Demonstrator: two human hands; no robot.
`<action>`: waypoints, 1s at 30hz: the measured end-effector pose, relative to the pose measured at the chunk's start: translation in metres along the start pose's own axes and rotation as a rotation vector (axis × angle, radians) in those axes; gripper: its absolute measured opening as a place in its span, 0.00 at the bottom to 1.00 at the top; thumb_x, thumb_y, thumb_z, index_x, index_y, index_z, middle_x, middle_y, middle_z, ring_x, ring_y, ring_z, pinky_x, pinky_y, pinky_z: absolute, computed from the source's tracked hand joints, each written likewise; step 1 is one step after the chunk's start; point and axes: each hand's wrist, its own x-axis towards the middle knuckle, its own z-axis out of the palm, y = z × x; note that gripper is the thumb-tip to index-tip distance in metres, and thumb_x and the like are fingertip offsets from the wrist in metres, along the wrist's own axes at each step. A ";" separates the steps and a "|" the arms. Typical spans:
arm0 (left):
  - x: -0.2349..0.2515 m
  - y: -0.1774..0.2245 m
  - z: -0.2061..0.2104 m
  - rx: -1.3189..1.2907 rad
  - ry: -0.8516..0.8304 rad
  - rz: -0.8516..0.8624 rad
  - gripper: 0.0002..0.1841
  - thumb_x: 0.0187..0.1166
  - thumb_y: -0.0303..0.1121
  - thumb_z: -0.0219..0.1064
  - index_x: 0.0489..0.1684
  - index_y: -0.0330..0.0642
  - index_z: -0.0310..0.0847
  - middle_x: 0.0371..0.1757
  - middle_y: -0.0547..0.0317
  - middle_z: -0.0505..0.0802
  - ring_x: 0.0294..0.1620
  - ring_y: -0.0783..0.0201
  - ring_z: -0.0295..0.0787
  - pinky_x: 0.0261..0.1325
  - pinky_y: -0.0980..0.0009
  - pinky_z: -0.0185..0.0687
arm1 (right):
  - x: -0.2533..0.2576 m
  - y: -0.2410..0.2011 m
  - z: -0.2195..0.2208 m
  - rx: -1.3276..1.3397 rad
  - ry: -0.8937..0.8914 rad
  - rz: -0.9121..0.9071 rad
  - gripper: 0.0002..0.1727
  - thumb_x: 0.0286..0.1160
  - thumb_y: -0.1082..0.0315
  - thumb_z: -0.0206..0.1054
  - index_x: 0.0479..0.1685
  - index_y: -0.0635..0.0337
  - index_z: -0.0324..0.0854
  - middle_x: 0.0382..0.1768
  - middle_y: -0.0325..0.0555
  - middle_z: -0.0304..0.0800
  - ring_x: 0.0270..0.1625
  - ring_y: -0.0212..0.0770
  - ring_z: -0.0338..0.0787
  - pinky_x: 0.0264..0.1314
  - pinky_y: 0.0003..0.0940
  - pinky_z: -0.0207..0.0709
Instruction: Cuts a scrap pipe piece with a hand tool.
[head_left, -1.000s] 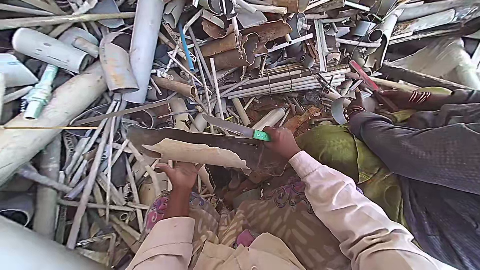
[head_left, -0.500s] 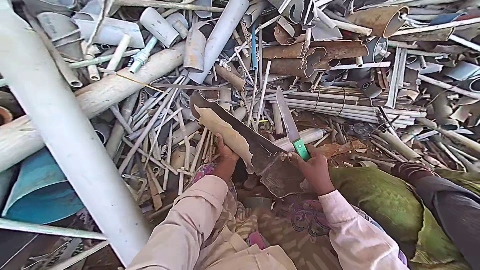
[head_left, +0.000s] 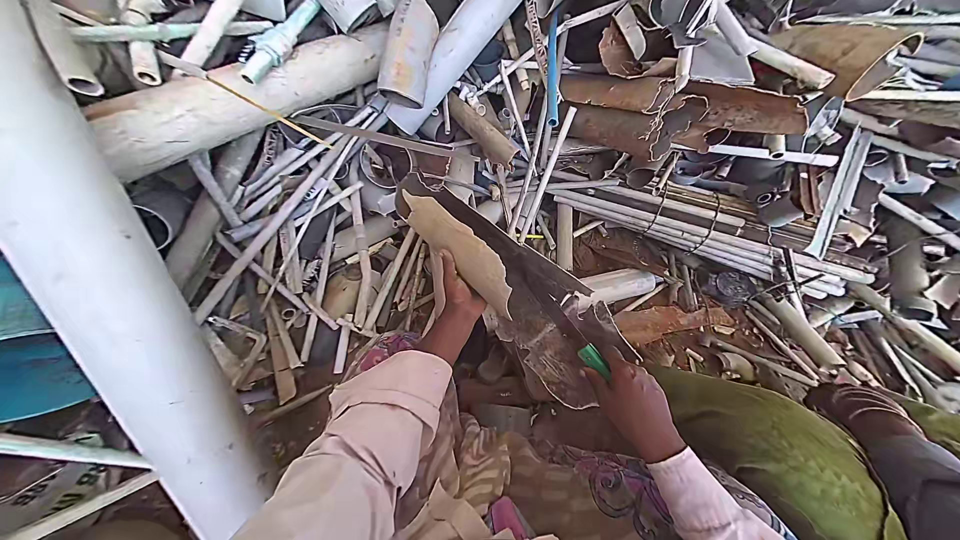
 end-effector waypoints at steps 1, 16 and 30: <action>-0.005 -0.003 -0.001 0.036 -0.009 -0.105 0.39 0.83 0.71 0.35 0.79 0.53 0.65 0.65 0.50 0.85 0.65 0.54 0.84 0.63 0.49 0.82 | 0.000 -0.003 -0.001 0.006 0.027 -0.004 0.27 0.86 0.49 0.65 0.69 0.65 0.78 0.48 0.67 0.92 0.56 0.68 0.92 0.58 0.66 0.80; -0.002 -0.036 0.008 0.038 -0.037 -0.140 0.30 0.89 0.61 0.43 0.76 0.50 0.67 0.63 0.50 0.87 0.63 0.55 0.86 0.63 0.52 0.83 | 0.010 -0.007 -0.009 -0.082 0.032 0.047 0.26 0.93 0.54 0.56 0.82 0.58 0.72 0.53 0.64 0.93 0.57 0.66 0.93 0.58 0.63 0.81; -0.001 -0.037 0.012 -0.034 -0.026 -0.088 0.29 0.89 0.61 0.40 0.76 0.51 0.65 0.60 0.51 0.86 0.60 0.57 0.86 0.61 0.53 0.84 | 0.000 -0.017 0.007 -0.176 0.265 -0.068 0.29 0.90 0.65 0.57 0.91 0.43 0.67 0.59 0.65 0.91 0.42 0.66 0.95 0.41 0.60 0.85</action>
